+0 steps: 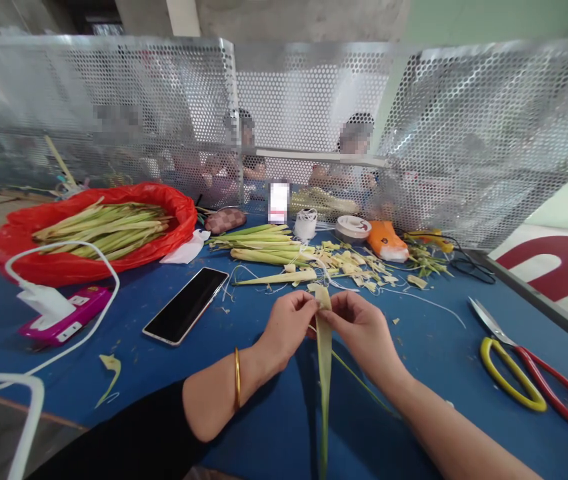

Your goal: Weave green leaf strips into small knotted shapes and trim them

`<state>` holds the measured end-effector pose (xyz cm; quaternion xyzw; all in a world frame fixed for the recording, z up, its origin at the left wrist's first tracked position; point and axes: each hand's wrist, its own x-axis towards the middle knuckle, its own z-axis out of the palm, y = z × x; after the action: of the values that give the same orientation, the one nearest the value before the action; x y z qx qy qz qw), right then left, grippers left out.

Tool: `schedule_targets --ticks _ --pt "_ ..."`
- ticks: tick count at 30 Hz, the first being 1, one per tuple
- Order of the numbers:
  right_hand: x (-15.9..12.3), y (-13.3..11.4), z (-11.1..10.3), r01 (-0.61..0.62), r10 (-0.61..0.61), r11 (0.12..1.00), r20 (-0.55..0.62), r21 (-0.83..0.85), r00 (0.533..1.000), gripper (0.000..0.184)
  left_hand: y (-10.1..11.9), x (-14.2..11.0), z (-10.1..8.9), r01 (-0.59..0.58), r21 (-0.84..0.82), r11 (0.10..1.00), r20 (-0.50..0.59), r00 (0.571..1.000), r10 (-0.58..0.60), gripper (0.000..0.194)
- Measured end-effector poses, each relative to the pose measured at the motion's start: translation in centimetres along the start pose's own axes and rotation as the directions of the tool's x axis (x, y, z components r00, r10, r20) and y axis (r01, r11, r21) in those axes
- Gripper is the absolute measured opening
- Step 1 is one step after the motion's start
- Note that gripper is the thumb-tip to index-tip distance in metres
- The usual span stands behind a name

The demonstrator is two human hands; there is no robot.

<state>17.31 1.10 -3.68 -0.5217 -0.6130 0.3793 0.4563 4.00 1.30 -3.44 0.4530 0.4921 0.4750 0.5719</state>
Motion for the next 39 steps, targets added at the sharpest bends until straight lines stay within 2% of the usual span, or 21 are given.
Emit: schedule_targets --ticks 4,12,15,18,25,27,30,33,39 --pt "-0.1 -0.3 0.0 0.019 -0.019 1.000 0.001 -0.003 1.000 0.012 -0.7 0.3 0.0 -0.067 0.085 0.994 -0.028 0.997 0.069 0.015" --pt "-0.3 0.0 0.3 -0.017 0.017 1.000 0.056 0.000 0.998 0.016 -1.1 0.5 -0.2 -0.102 0.139 0.985 -0.063 0.992 0.112 0.014" --pt "-0.6 -0.4 0.2 0.039 -0.038 0.999 0.031 -0.015 0.999 0.015 -1.2 0.5 -0.2 -0.079 0.096 0.992 -0.049 0.995 0.084 0.013" --pt "-0.8 -0.8 0.1 0.092 -0.091 0.995 0.027 -0.039 0.996 0.013 -1.2 0.6 -0.3 -0.093 0.120 0.988 -0.089 0.991 0.104 0.014" --pt "-0.6 -0.1 0.4 -0.038 0.042 0.999 0.142 -0.032 0.989 0.016 -1.2 1.0 -0.5 -0.109 0.124 0.986 -0.145 0.981 0.126 0.018" --pt "-0.5 0.1 0.4 -0.032 0.035 0.999 0.126 -0.032 0.991 0.017 -1.0 0.9 -0.5 -0.089 0.076 0.993 -0.138 0.985 0.099 0.021" --pt "-0.3 0.3 0.2 -0.024 0.024 1.000 0.064 0.001 0.998 0.020 -0.6 0.6 -0.3 -0.025 -0.001 1.000 -0.068 0.997 0.025 0.027" --pt "0.0 0.4 0.1 -0.019 0.018 1.000 0.020 0.020 1.000 0.019 -0.4 0.3 -0.2 0.002 -0.005 1.000 -0.009 1.000 -0.002 0.024" --pt "-0.1 0.5 0.3 -0.027 0.026 1.000 0.055 0.002 0.998 0.019 -0.4 0.3 0.0 -0.042 0.041 0.998 -0.063 0.997 0.044 0.017"
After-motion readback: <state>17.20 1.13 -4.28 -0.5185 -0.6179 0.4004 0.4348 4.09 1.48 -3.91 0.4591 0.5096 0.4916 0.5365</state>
